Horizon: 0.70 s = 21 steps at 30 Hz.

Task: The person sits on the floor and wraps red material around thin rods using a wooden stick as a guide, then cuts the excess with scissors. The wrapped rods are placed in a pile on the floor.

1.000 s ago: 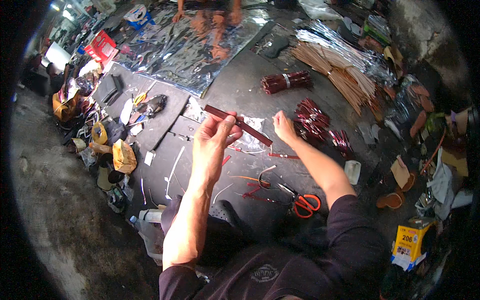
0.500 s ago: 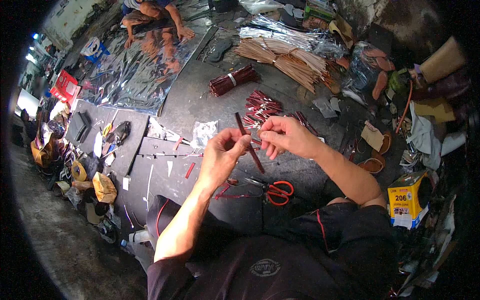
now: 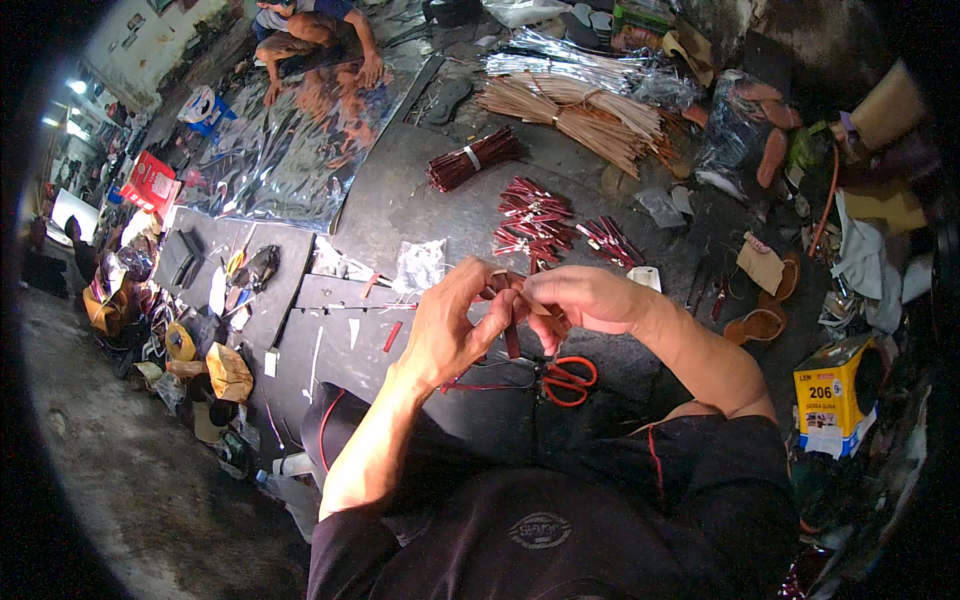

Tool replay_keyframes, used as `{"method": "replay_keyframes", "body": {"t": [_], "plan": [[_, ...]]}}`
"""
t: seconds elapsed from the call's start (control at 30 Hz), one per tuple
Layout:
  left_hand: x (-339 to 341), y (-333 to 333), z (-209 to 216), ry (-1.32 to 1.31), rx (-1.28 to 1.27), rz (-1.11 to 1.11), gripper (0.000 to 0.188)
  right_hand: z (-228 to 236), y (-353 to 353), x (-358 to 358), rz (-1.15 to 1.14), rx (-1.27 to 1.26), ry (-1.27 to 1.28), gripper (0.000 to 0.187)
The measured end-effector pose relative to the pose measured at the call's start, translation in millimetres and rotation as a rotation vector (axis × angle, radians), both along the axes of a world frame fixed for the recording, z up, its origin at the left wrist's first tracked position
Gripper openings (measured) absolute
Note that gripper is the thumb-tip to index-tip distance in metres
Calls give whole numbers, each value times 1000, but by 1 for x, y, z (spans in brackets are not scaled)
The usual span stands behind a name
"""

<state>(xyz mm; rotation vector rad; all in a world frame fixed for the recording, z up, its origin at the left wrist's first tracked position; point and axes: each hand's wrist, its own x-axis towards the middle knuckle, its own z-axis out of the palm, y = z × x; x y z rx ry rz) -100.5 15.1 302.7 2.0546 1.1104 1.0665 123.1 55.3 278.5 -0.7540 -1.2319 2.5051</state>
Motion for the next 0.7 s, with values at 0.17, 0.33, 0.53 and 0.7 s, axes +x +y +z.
{"method": "replay_keyframes", "body": {"t": [0.17,0.33,0.53,0.7], "plan": [[-3,2,-14,-163,-57,175,16,5,-3,0,-176,44,62,17],[0,3,-27,-665,-648,231,19,14,-7,8,-360,361,-77,17],[-3,4,-31,-650,-643,266,17,36,-6,19,-349,224,2,16],[-12,7,-30,-750,-748,230,22,46,-11,33,-374,157,74,20]]}}
